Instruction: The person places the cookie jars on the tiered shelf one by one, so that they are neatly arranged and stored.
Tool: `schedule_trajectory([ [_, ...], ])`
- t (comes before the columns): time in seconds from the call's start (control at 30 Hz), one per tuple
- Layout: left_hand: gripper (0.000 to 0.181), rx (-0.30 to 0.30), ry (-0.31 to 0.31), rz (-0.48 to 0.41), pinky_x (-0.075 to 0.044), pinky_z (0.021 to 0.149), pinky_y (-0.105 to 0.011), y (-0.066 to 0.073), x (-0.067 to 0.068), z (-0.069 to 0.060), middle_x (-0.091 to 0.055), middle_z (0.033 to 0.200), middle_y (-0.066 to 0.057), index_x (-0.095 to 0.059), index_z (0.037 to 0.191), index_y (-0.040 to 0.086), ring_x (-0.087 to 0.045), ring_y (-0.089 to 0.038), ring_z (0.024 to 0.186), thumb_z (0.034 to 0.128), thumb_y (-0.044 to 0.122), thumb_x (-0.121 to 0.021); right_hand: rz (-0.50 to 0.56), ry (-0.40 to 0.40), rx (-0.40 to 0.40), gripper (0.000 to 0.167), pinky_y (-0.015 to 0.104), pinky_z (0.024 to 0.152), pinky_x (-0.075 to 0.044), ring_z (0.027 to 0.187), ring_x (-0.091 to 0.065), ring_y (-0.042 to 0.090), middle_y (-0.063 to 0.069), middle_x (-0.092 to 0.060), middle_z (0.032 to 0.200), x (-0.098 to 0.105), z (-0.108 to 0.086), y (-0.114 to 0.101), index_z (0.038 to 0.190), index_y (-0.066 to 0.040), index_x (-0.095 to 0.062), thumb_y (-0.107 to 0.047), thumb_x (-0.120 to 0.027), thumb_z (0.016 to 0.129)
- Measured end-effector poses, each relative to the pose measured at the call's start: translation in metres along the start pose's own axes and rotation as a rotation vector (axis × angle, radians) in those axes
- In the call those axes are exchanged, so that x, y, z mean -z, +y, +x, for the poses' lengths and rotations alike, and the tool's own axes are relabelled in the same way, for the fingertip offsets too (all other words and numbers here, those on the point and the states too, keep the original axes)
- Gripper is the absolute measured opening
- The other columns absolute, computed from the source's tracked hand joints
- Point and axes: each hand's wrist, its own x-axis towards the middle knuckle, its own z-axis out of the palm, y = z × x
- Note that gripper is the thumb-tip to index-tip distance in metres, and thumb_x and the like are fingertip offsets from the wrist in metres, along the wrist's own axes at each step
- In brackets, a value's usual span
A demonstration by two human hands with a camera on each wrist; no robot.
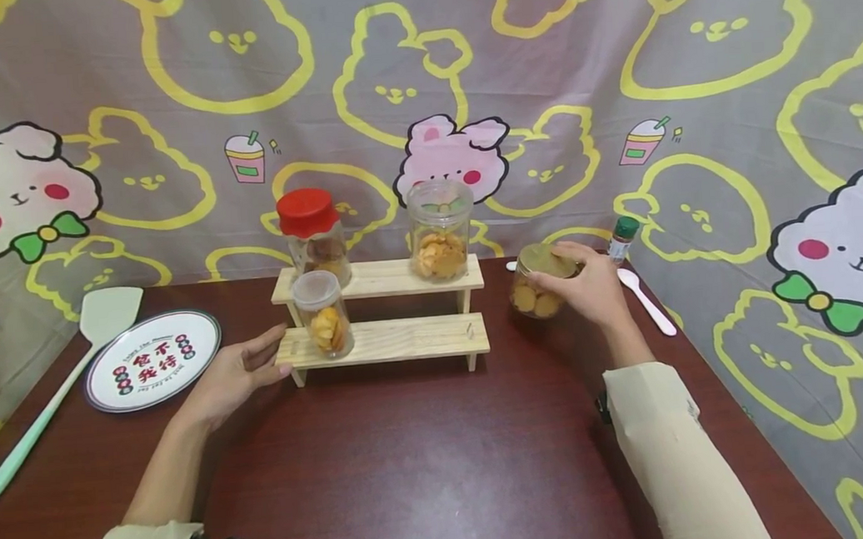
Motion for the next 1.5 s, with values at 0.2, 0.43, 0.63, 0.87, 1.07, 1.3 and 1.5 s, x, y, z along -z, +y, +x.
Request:
schedule_trajectory([
  [0.2,0.072,-0.013,0.004,-0.008,-0.043,0.105,-0.02,0.0,0.0,0.0,-0.03,0.16,-0.025,-0.031,0.153,-0.011,-0.034,-0.034,0.143,0.0941,0.0,-0.07,0.009,-0.003,0.028,0.063,0.04,0.098,-0.047,0.131,-0.051,0.034,0.016,-0.06,0.139,-0.001,-0.002,-0.007,0.132,0.002,-0.066,-0.028,-0.088,0.081],
  [0.43,0.071,-0.013,0.002,-0.032,-0.044,0.104,-0.019,-0.003,0.0,0.0,-0.029,0.16,-0.025,-0.03,0.153,-0.012,-0.034,-0.034,0.143,0.0937,-0.004,-0.068,0.022,-0.027,0.019,0.064,0.052,0.108,-0.042,0.133,-0.048,0.033,0.016,-0.059,0.14,-0.001,-0.007,-0.016,0.132,0.002,-0.066,-0.029,-0.088,0.08],
  [0.63,0.071,-0.017,0.0,-0.027,-0.043,0.105,-0.019,-0.002,0.0,0.0,-0.028,0.16,-0.025,-0.029,0.153,-0.011,-0.033,-0.034,0.143,0.0939,-0.003,-0.068,0.047,-0.03,0.028,0.065,0.048,0.105,-0.042,0.133,-0.047,0.029,0.013,-0.058,0.141,-0.003,-0.011,-0.026,0.133,0.0,-0.065,-0.029,-0.088,0.08],
  [0.87,0.072,-0.01,-0.007,-0.017,-0.043,0.106,-0.02,0.0,0.0,0.001,-0.028,0.161,-0.024,-0.03,0.154,-0.01,-0.033,-0.033,0.144,0.0943,-0.002,-0.069,0.061,-0.028,0.067,0.064,0.037,0.102,-0.044,0.132,-0.049,0.03,0.015,-0.058,0.141,-0.003,-0.019,-0.038,0.134,0.001,-0.064,-0.024,-0.088,0.08],
  [1.07,0.072,0.0,-0.007,-0.007,-0.042,0.106,-0.019,0.001,0.0,0.001,-0.029,0.161,-0.023,-0.03,0.154,-0.01,-0.033,-0.032,0.144,0.0943,-0.001,-0.069,0.054,-0.045,0.069,0.065,0.04,0.104,-0.044,0.133,-0.048,0.03,0.014,-0.057,0.141,-0.005,-0.023,-0.045,0.133,0.001,-0.065,-0.025,-0.089,0.078],
  [1.3,0.072,0.009,-0.01,-0.009,-0.043,0.106,-0.019,0.001,0.0,-0.001,-0.029,0.161,-0.023,-0.03,0.154,-0.01,-0.033,-0.032,0.144,0.0945,0.0,-0.069,0.064,-0.057,0.079,0.065,0.043,0.106,-0.043,0.133,-0.049,0.028,0.011,-0.058,0.142,-0.008,-0.029,-0.051,0.133,-0.002,-0.066,-0.025,-0.09,0.078],
  [1.5,0.072,0.001,-0.008,-0.016,-0.043,0.105,-0.018,0.0,0.0,0.0,-0.028,0.161,-0.024,-0.03,0.153,-0.011,-0.033,-0.033,0.144,0.0942,-0.002,-0.069,0.077,-0.067,0.108,0.062,0.039,0.105,-0.043,0.132,-0.049,0.023,0.009,-0.06,0.138,-0.009,-0.03,-0.06,0.131,-0.004,-0.068,-0.024,-0.091,0.077],
])
